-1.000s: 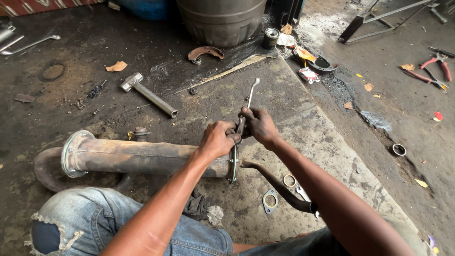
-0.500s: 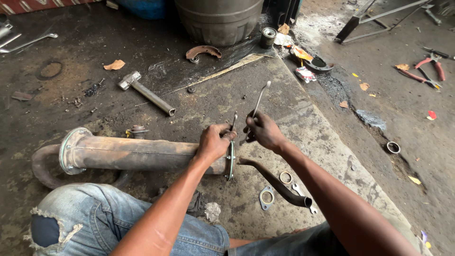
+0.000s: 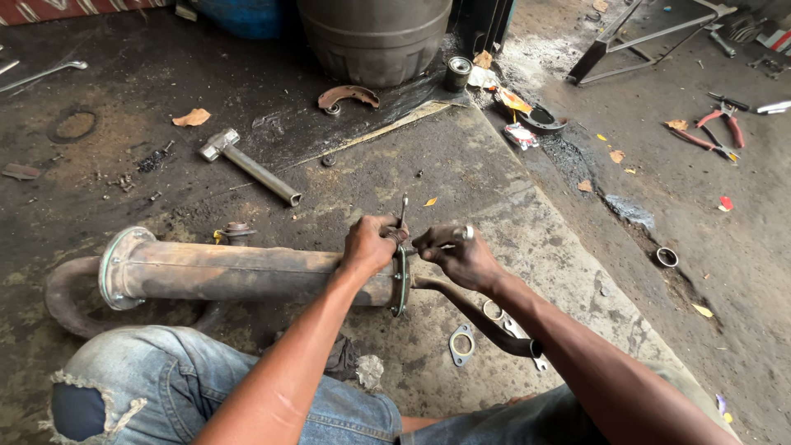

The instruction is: The person sits on the floor and uses two wrenches to tighten bolts on a flange of a rusty exhaust pipe. The person repeatedly adjusts the wrenches and rotates the bolts to secure the flange connection.

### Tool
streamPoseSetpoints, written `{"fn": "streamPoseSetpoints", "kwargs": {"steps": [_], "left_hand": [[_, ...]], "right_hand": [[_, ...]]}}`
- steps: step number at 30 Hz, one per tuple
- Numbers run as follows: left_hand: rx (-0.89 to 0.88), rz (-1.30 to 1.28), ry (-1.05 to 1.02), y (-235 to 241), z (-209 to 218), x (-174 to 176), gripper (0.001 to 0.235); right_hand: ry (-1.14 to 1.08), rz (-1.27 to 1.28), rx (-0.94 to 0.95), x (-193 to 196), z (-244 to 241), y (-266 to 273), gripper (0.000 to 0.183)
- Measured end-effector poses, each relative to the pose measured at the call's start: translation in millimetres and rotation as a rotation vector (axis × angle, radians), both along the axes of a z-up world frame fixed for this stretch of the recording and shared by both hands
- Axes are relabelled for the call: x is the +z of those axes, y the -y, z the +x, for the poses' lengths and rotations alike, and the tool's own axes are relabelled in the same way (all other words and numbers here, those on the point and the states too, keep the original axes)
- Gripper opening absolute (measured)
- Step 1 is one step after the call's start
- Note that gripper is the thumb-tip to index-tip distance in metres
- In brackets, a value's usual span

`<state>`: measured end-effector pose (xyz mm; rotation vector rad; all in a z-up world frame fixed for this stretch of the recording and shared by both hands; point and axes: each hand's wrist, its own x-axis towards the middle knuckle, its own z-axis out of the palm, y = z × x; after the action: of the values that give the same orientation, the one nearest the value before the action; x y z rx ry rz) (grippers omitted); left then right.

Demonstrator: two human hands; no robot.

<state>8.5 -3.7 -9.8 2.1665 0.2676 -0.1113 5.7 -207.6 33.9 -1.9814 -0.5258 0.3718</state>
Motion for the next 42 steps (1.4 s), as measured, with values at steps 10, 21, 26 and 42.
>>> {"fn": "streamPoseSetpoints", "kwargs": {"steps": [10,21,26,42], "left_hand": [[-0.001,0.11,-0.039,5.6,-0.3,12.8,0.025],[0.004,0.096,0.039,10.0,-9.8,20.0,0.022],[0.009,0.109,0.113,14.8,-17.9,28.6,0.021],[0.034,0.084,0.066,6.9,-13.4,25.4,0.027]], "right_hand": [[0.063,0.006,0.041,-3.3,4.7,-0.8,0.006],[-0.353,0.046,-0.23,-14.8,51.5,-39.5,0.037],[-0.669,0.007,-0.188,-62.9,92.9,-56.4,0.026],[-0.294,0.18,-0.258,-19.2,21.1,-13.1,0.026]]}}
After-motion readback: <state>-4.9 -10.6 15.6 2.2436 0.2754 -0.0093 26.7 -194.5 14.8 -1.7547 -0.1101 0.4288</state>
